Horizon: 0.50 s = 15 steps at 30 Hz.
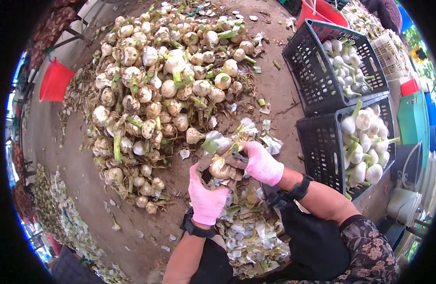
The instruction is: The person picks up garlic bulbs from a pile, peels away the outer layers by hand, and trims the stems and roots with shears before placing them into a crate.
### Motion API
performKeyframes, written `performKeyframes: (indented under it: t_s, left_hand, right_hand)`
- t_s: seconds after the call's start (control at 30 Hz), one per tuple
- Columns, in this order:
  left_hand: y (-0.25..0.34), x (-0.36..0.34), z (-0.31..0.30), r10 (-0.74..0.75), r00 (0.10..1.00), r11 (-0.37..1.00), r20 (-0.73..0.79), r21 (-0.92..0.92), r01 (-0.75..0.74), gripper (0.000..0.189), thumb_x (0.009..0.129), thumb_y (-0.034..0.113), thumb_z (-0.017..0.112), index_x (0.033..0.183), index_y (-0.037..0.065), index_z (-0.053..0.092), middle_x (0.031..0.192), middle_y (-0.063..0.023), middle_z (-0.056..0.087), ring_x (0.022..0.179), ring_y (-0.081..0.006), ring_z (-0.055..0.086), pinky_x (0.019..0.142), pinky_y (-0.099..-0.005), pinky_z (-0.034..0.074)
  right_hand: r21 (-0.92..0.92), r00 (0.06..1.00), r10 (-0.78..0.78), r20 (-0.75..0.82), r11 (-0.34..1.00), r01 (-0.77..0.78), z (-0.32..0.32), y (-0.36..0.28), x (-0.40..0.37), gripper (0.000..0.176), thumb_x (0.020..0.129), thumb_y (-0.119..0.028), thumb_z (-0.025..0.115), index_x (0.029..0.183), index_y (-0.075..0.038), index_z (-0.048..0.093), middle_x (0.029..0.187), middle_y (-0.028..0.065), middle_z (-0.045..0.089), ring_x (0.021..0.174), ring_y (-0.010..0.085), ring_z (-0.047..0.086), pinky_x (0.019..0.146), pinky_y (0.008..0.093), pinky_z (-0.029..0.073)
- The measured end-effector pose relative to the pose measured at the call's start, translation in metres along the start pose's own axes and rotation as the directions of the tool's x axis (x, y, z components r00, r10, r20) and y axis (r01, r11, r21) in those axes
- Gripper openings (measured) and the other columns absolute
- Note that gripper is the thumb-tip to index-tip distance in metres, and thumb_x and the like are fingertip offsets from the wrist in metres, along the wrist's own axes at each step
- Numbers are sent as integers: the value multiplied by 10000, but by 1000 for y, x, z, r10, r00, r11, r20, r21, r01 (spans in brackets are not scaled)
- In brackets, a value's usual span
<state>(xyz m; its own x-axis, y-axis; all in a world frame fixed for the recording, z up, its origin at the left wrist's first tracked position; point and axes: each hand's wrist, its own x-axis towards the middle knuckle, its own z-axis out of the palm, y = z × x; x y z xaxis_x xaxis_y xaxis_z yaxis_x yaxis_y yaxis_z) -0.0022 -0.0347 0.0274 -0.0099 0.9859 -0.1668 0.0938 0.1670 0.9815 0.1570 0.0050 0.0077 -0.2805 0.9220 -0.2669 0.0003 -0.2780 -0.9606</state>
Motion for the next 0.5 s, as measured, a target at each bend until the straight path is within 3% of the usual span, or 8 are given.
performKeyframes:
  t_s: [0.03,0.1,0.23,0.33,0.4,0.43,0.47,0.5]
  left_hand:
    - [0,0,0,1,1000,1000,-3,0,-1,605,638,-107,692,1187,6,465,1148,-102,547,1050,-187,563,927,-319,462]
    - [1,-1,0,-21,1000,998,0,-64,21,597,643,-82,735,1174,8,478,1133,-92,555,1046,-179,564,924,-314,463]
    - [-5,0,-11,-97,992,977,84,-182,111,579,694,-20,764,1199,1,481,1151,-93,563,1049,-168,562,923,-305,462]
    - [-19,-3,-17,-186,974,950,130,-230,212,534,790,94,739,1243,-1,475,1178,-101,567,1048,-184,571,922,-321,470]
    - [-28,-4,-20,-321,899,605,298,-666,437,509,878,239,667,1279,2,461,1202,-103,564,1052,-207,578,925,-357,479]
    - [-29,-2,-23,-352,848,449,396,-724,524,485,912,295,610,1285,22,463,1194,-101,567,1067,-226,574,945,-387,473]
    - [-28,0,-27,-353,848,449,394,-724,524,485,912,295,610,1285,22,463,1194,-101,567,1067,-226,574,945,-387,473]
    - [-27,2,-30,-338,805,340,487,-734,587,489,915,313,602,1289,31,461,1193,-99,566,1077,-225,568,947,-392,470]
  right_hand:
    - [-1,1000,-2,2,1000,2,-2,10,1,293,859,-265,689,953,7,636,763,31,627,705,62,513,621,275,459]
    - [-250,994,-112,6,962,110,-8,29,1,299,837,-256,705,943,13,629,709,57,604,659,77,496,598,299,450]
    - [-161,998,-66,-3,985,65,-10,29,-5,304,819,-256,715,916,19,627,680,84,583,630,95,488,592,315,444]
    - [-339,998,-65,-16,939,56,-10,28,-8,284,814,-239,719,904,17,633,679,78,589,633,100,506,593,312,446]
    - [-217,986,-154,-62,967,138,-6,21,-11,257,813,-217,717,909,9,642,662,63,589,628,100,521,580,299,446]
    - [-216,986,-155,-61,967,138,-5,17,-12,257,813,-217,717,909,9,642,662,63,589,628,100,521,580,299,446]
    - [-208,991,-129,-37,971,119,-5,12,-14,248,812,-207,715,925,3,646,663,61,593,633,98,528,584,297,450]
    - [-201,994,-105,-13,975,100,-4,8,-15,242,811,-198,713,940,-3,649,663,59,597,637,97,535,588,295,455]
